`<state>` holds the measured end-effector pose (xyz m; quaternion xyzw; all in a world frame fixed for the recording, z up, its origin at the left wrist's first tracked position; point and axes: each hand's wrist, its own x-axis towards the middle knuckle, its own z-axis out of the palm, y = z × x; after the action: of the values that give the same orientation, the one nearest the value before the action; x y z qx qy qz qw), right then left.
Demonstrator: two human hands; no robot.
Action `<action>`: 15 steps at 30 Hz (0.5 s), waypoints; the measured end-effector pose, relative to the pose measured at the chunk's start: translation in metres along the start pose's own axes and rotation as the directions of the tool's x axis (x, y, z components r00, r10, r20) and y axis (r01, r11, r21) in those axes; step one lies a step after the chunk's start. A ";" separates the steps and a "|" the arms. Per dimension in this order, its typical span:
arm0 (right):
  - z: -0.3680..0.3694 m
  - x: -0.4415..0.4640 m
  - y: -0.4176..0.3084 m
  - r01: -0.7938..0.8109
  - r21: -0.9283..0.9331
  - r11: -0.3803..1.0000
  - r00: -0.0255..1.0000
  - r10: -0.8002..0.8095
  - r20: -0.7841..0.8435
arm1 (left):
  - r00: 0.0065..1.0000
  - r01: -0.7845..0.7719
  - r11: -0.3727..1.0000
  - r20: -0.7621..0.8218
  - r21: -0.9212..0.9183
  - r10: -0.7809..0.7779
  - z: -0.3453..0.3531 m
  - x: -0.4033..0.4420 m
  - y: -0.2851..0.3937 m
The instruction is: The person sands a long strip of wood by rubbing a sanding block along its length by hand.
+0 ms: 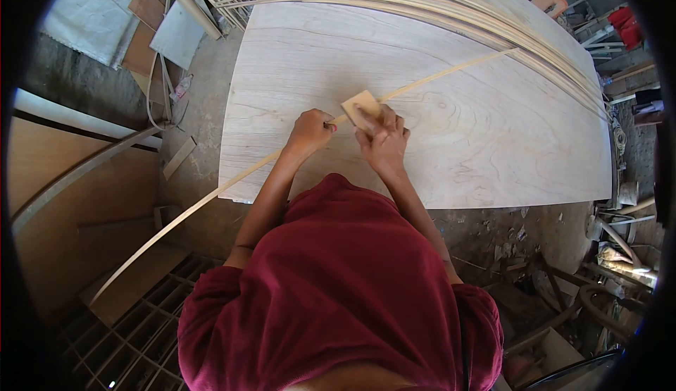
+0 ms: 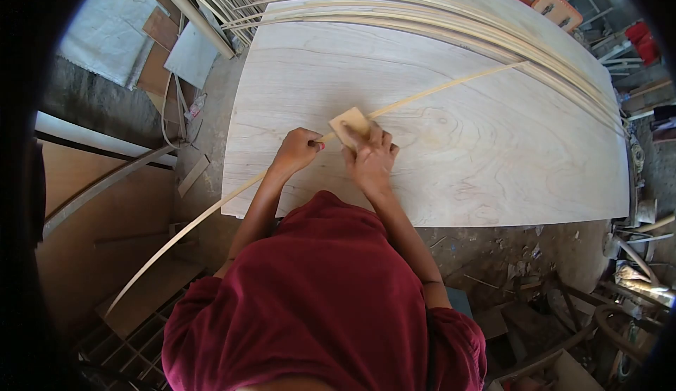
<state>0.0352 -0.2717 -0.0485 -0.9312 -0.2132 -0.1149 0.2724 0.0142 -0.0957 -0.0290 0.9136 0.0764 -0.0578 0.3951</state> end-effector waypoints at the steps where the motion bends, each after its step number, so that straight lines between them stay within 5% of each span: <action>1: 0.002 0.003 0.009 -0.026 -0.035 0.999 0.998 0.024 -0.054 | 1.000 -0.007 0.999 -0.016 -0.034 0.007 0.003 -0.002 -0.002; 7: -0.003 0.022 0.040 -0.299 -0.174 0.938 0.953 0.284 -0.106 | 0.998 -0.068 0.997 0.003 -0.027 0.068 0.009 -0.004 -0.006; 10: -0.001 0.011 0.019 -0.260 -0.218 0.941 0.966 0.254 -0.054 | 0.998 -0.063 0.998 -0.030 0.016 0.063 0.005 0.000 0.000; 12: 0.004 -0.001 0.002 -0.001 -0.101 0.995 0.999 -0.002 -0.034 | 1.000 -0.001 0.999 -0.022 0.046 0.002 0.005 0.000 0.001; 15: -0.007 -0.002 -0.016 0.009 -0.049 0.999 0.995 -0.004 0.098 | 0.998 -0.014 0.997 -0.062 0.076 0.018 0.009 0.000 -0.005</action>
<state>0.0255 -0.2647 -0.0359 -0.9414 -0.2265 -0.0751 0.2383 0.0134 -0.0989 -0.0385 0.9298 0.0792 -0.0287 0.3583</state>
